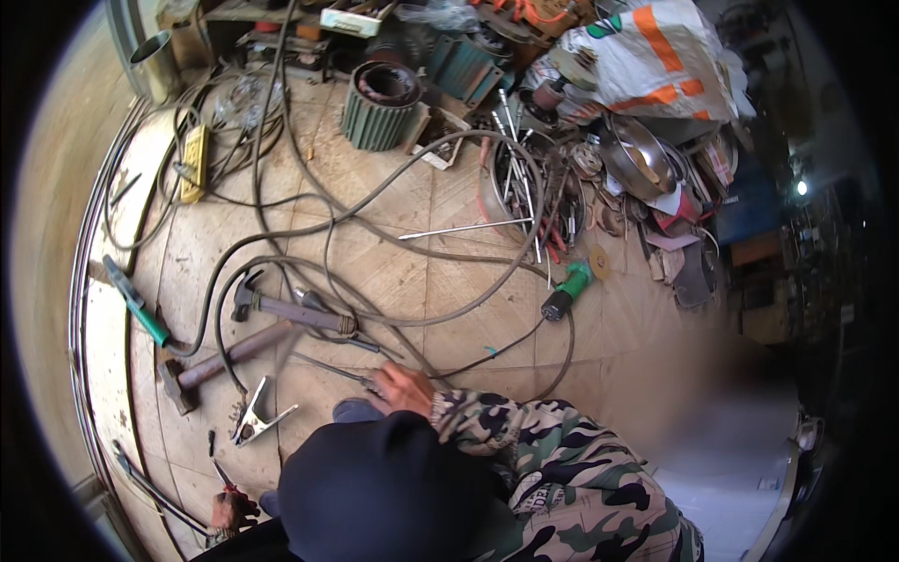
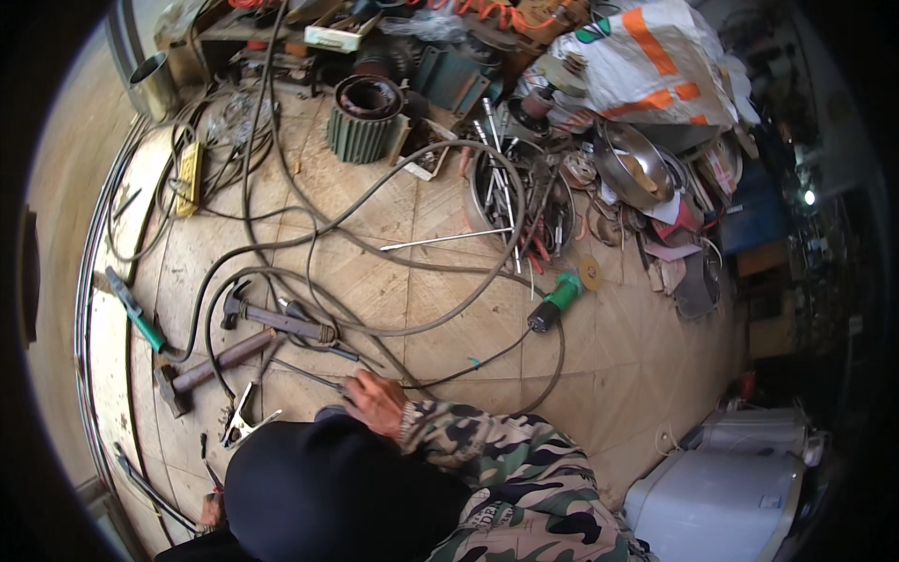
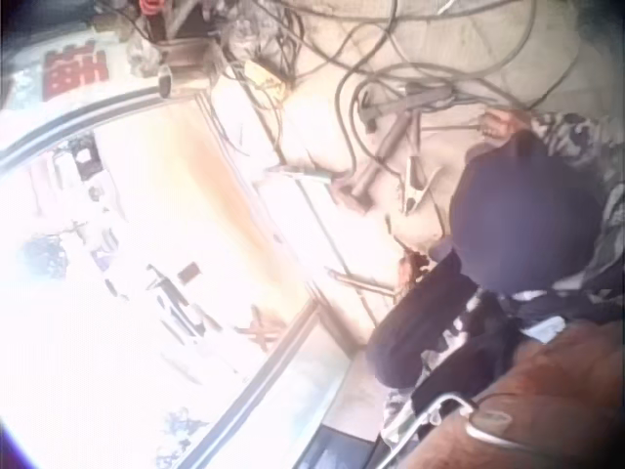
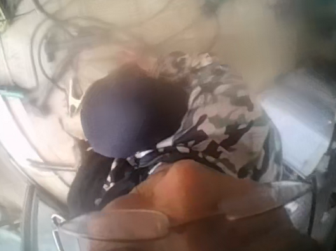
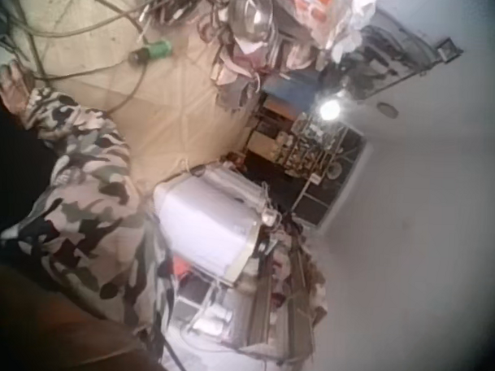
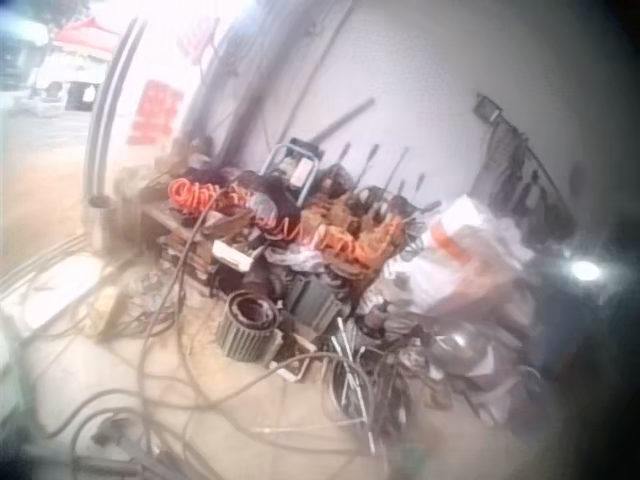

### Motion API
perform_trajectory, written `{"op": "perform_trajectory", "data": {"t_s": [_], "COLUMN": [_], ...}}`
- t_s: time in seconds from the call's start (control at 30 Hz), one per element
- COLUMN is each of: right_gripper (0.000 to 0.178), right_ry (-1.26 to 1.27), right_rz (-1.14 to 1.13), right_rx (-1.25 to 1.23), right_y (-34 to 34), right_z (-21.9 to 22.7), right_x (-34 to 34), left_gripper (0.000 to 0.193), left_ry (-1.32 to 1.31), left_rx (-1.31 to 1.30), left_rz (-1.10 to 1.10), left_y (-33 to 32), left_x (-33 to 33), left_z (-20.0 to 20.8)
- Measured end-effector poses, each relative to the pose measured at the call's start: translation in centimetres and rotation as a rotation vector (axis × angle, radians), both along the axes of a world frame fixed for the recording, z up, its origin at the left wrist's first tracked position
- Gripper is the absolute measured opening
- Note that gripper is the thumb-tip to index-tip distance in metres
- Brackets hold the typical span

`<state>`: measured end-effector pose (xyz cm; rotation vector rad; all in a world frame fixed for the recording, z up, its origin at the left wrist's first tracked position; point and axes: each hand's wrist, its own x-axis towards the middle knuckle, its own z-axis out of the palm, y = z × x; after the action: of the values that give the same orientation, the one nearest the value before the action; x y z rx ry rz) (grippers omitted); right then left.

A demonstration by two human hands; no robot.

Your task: The person sits on the floor and uses a welding torch to join small metal pieces held by pliers. They repeatedly position the metal, weld the joint, and inspect the result using pliers and a hammer.

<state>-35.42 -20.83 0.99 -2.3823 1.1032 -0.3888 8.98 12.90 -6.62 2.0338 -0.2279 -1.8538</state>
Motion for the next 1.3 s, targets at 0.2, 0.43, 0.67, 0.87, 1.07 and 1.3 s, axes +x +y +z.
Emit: {"op": "perform_trajectory", "data": {"t_s": [0.2, 0.43, 0.67, 0.87, 1.07, 1.3], "right_gripper": [0.041, 0.046, 0.029, 0.030, 0.025, 0.038], "right_ry": [-0.083, 0.335, 0.369, 0.769, 0.973, 0.094], "right_rz": [-0.307, -0.743, -0.558, -0.465, -0.345, -0.361], "right_rx": [-0.257, -0.388, -0.101, -0.139, -0.264, 0.434], "right_y": [-0.8, -19.8, -26.4, -28.8, -27.0, -21.5], "right_z": [1.0, 9.2, 6.3, 9.9, 16.8, 22.5], "right_x": [-11.1, -23.5, -26.9, -27.3, -34.9, -25.7], "left_gripper": [0.047, 0.040, 0.031, 0.031, 0.036, 0.032], "left_ry": [-0.138, -0.179, -0.289, -0.298, -0.295, -0.186], "left_rx": [0.173, 0.237, 0.112, -0.082, -0.098, -0.033], "left_rz": [0.049, 0.170, 0.151, 0.242, 0.217, 0.181], "left_y": [0.0, 2.2, -3.6, -1.6, -3.7, -2.7], "left_x": [1.0, 0.5, -2.4, -3.8, -5.2, -4.6], "left_z": [-0.6, -2.7, 3.6, 3.6, 3.4, 5.8]}}
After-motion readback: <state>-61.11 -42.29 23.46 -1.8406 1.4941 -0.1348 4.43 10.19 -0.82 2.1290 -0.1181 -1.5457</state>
